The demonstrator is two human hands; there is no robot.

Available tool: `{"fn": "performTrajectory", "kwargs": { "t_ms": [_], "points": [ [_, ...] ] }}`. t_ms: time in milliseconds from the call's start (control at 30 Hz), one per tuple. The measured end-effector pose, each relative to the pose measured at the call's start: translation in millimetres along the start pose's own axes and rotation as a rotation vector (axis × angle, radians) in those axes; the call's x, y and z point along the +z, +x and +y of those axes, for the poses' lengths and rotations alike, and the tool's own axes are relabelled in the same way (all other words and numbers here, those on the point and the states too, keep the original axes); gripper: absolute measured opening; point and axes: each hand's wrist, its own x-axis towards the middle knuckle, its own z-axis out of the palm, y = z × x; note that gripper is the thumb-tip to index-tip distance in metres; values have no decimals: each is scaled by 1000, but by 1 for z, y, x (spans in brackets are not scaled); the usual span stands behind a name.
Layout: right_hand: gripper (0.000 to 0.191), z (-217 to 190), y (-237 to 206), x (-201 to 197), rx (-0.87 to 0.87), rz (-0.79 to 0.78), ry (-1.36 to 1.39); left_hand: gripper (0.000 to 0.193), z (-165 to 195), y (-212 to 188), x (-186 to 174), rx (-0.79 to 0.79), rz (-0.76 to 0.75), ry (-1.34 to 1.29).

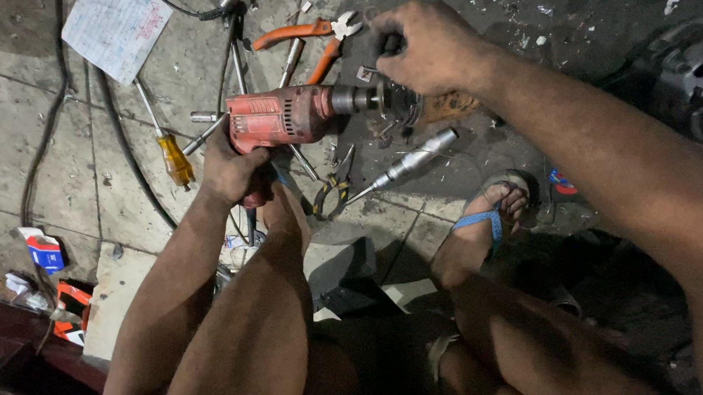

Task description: The person uses a power drill and various hand tools to disassemble and adjust a cylindrical mechanical component. They remove parts, inspect the interior, and reassemble the unit using pliers and a screwdriver.

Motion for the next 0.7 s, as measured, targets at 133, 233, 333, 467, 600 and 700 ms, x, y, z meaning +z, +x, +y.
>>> {"fn": "performTrajectory", "kwargs": {
  "t_ms": [133, 233, 333, 467, 600, 700],
  "points": [
    [20, -10, -3, -6, 89, -27, 30, 57, -2, 0, 1, -7, 7, -38],
    [18, -13, -5, -10, 53, -27, 26, 57, -2, 0, 0, -19, 15, -9],
    [17, -15, -7, -11, 31, -13, 32, 57, -4, 0, 1, -2, -6, -51],
    [15, -18, -9, -14, 34, -4, 39, 58, -6, 0, 0, 29, -38, -95],
    [15, -24, -10, -16, 57, -19, 42, 59, -4, 0, 1, 13, -35, -146],
    [17, -26, -10, -18, 35, -11, 13, 59, -2, 1, 2, -31, 10, -25]
  ]
}}
